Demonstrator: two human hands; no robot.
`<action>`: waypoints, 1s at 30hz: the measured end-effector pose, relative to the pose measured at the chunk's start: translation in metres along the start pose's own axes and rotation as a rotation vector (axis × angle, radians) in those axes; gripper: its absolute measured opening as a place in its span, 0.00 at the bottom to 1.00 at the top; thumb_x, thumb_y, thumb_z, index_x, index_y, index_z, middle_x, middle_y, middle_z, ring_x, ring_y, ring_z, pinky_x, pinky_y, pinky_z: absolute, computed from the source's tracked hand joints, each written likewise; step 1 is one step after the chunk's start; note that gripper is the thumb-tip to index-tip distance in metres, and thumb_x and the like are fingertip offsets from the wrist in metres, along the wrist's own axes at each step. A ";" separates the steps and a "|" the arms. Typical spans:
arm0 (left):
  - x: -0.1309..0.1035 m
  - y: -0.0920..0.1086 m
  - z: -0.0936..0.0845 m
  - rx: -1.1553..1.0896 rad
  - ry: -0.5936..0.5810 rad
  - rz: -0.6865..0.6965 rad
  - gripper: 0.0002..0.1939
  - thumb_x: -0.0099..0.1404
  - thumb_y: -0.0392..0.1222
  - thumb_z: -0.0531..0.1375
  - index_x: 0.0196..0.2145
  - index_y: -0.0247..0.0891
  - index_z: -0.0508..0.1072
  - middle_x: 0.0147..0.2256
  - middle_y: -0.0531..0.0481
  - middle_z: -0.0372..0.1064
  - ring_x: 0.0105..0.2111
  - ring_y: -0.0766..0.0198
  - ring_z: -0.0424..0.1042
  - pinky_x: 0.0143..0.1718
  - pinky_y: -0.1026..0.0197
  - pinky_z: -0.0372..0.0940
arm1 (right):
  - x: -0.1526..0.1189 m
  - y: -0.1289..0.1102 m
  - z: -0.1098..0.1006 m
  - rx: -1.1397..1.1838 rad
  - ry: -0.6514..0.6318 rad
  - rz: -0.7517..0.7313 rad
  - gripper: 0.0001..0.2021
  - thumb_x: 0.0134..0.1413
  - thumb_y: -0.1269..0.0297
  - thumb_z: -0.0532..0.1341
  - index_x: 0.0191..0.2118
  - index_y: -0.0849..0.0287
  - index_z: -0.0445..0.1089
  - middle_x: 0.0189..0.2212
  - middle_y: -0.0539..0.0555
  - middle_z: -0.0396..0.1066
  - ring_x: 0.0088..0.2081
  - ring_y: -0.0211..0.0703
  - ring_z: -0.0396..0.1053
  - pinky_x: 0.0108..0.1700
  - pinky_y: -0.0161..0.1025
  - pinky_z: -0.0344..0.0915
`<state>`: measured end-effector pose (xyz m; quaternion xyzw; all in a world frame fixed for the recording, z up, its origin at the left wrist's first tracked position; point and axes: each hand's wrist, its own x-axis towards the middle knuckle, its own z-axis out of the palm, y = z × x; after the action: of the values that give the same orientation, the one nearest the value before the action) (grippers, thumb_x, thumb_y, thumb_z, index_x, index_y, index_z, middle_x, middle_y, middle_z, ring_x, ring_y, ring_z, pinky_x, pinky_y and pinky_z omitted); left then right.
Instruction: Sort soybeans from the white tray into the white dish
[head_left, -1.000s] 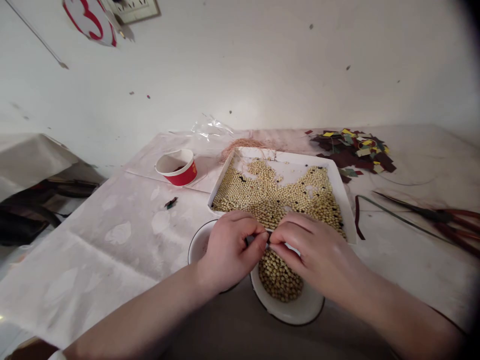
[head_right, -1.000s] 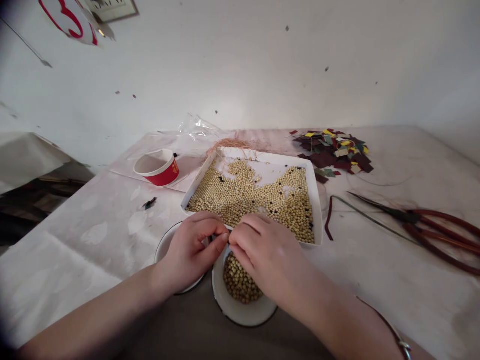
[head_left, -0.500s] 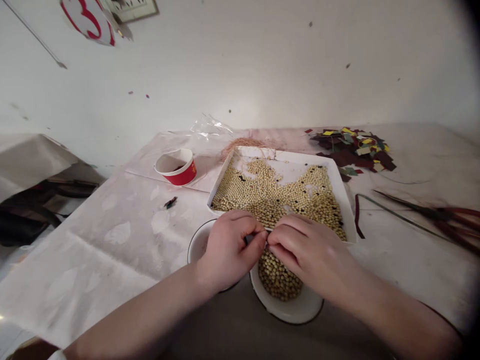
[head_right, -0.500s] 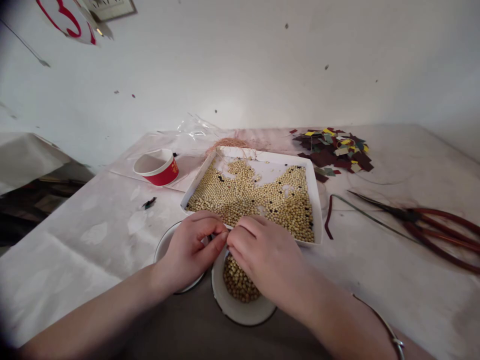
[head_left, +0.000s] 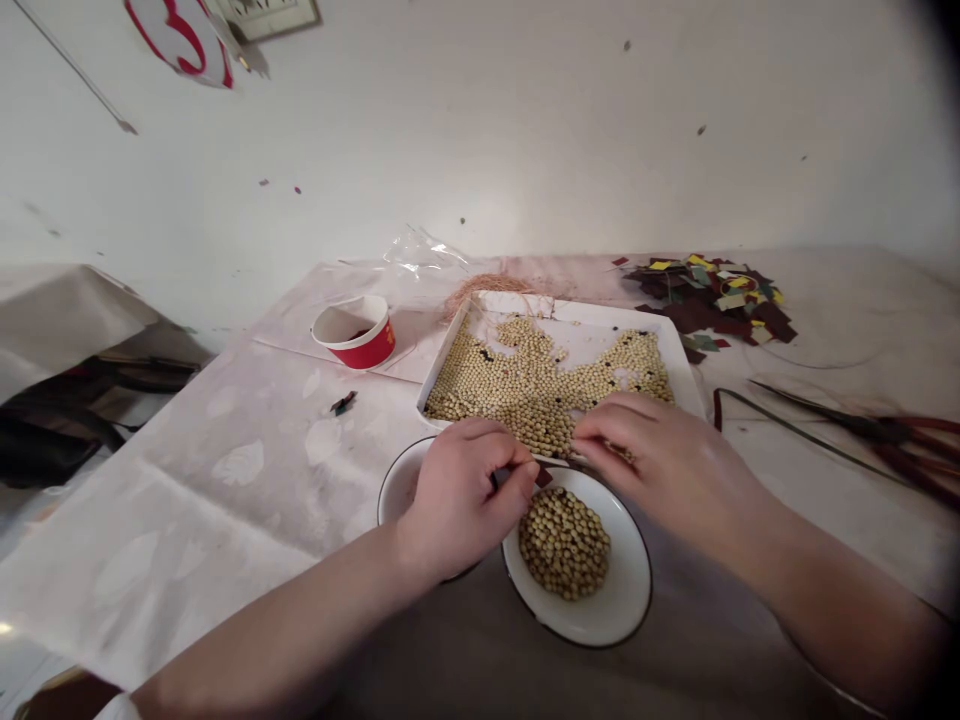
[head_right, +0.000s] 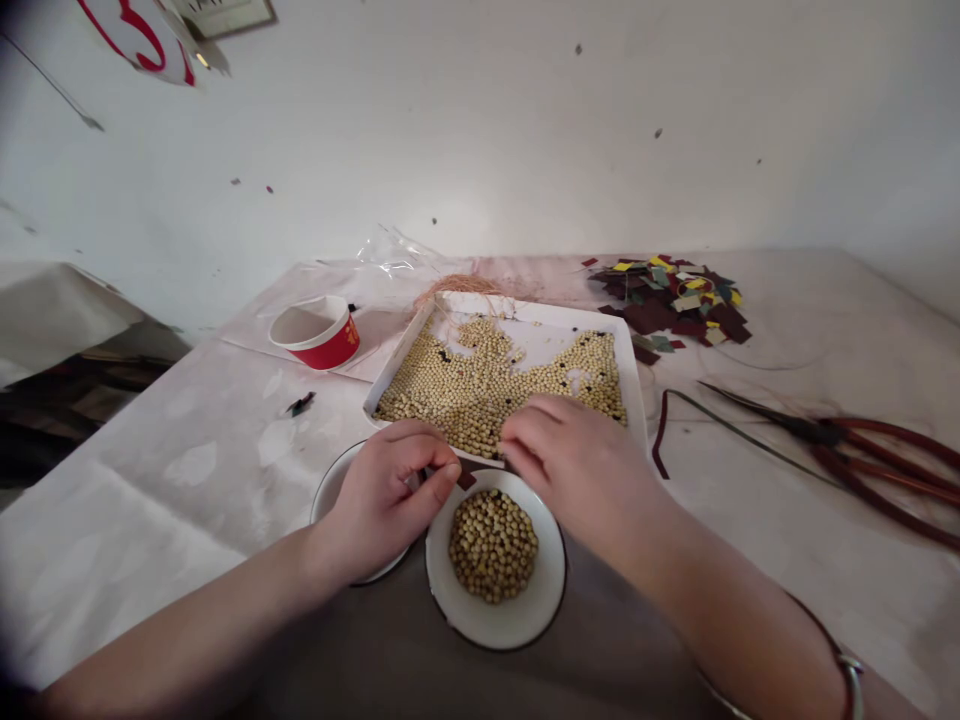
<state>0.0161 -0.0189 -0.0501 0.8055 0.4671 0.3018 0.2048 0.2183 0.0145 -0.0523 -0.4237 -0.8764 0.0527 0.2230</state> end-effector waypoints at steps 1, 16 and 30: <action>0.000 0.000 0.000 -0.005 -0.002 0.001 0.10 0.62 0.36 0.53 0.24 0.36 0.68 0.24 0.52 0.64 0.28 0.67 0.63 0.31 0.62 0.58 | 0.001 0.009 0.002 -0.050 -0.003 0.053 0.07 0.56 0.67 0.55 0.33 0.58 0.70 0.32 0.55 0.70 0.36 0.45 0.68 0.36 0.40 0.61; 0.001 0.002 -0.001 -0.007 -0.008 0.016 0.10 0.62 0.35 0.52 0.24 0.36 0.66 0.23 0.52 0.64 0.28 0.66 0.63 0.31 0.62 0.57 | 0.000 0.049 0.016 -0.081 -0.287 0.273 0.06 0.48 0.70 0.55 0.24 0.58 0.68 0.26 0.53 0.69 0.25 0.41 0.65 0.27 0.35 0.55; 0.000 0.002 0.000 -0.025 0.001 0.006 0.09 0.61 0.34 0.53 0.24 0.35 0.66 0.24 0.53 0.63 0.28 0.68 0.62 0.32 0.63 0.56 | 0.002 0.053 0.017 -0.047 -0.339 0.286 0.07 0.47 0.68 0.55 0.24 0.57 0.67 0.23 0.51 0.70 0.24 0.39 0.64 0.25 0.34 0.53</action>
<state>0.0173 -0.0196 -0.0486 0.8041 0.4608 0.3089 0.2136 0.2478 0.0511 -0.0814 -0.5339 -0.8332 0.1337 0.0528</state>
